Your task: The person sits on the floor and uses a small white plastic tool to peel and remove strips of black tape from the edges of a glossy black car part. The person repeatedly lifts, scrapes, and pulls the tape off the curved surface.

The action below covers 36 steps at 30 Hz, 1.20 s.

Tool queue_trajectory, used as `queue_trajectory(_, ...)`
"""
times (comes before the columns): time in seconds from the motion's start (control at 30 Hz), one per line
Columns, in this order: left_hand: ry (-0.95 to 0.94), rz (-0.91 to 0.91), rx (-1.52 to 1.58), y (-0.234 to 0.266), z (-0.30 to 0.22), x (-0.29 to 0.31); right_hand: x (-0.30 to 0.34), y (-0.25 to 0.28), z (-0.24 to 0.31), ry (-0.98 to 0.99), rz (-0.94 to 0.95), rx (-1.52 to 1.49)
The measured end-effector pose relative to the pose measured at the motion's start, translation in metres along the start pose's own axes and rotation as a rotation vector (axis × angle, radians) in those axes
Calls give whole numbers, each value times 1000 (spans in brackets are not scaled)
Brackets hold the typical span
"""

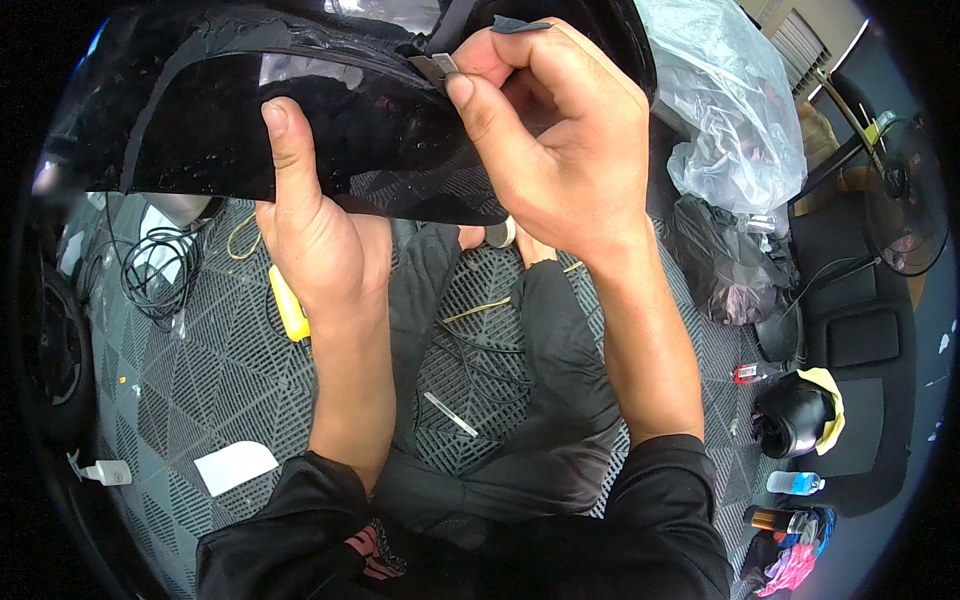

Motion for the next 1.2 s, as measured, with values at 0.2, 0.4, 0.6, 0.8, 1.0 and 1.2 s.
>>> queue_trajectory(0.2, 1, 6, -1, 0, -1, 1, -3, 4, -1, 84, 32, -3)
queue_trajectory(0.4, 2, 7, -6, 0, -1, 1, -7, 5, 0, 77, 104, -25)
queue_trajectory(0.6, 3, 7, -10, 0, -1, 2, -11, 6, 4, 149, 111, 1)
queue_trajectory(0.8, 5, 11, -14, -1, -1, 4, -13, 8, 6, 190, 101, 54)
queue_trajectory(1.0, 4, 11, -19, -2, 0, 4, -15, 12, 6, 249, 111, 73)
queue_trajectory(1.2, 35, 17, -27, -4, 1, 5, -12, 14, 5, 239, 66, 142)
Point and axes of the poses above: each hand's wrist, its own x-axis away from the middle knuckle, its own y-axis out of the back of the hand, z = x × y, the point moved 2 cm from there along -x, towards the middle knuckle, and after that the axes turned 14 degrees about x, right-handed, at the moved point
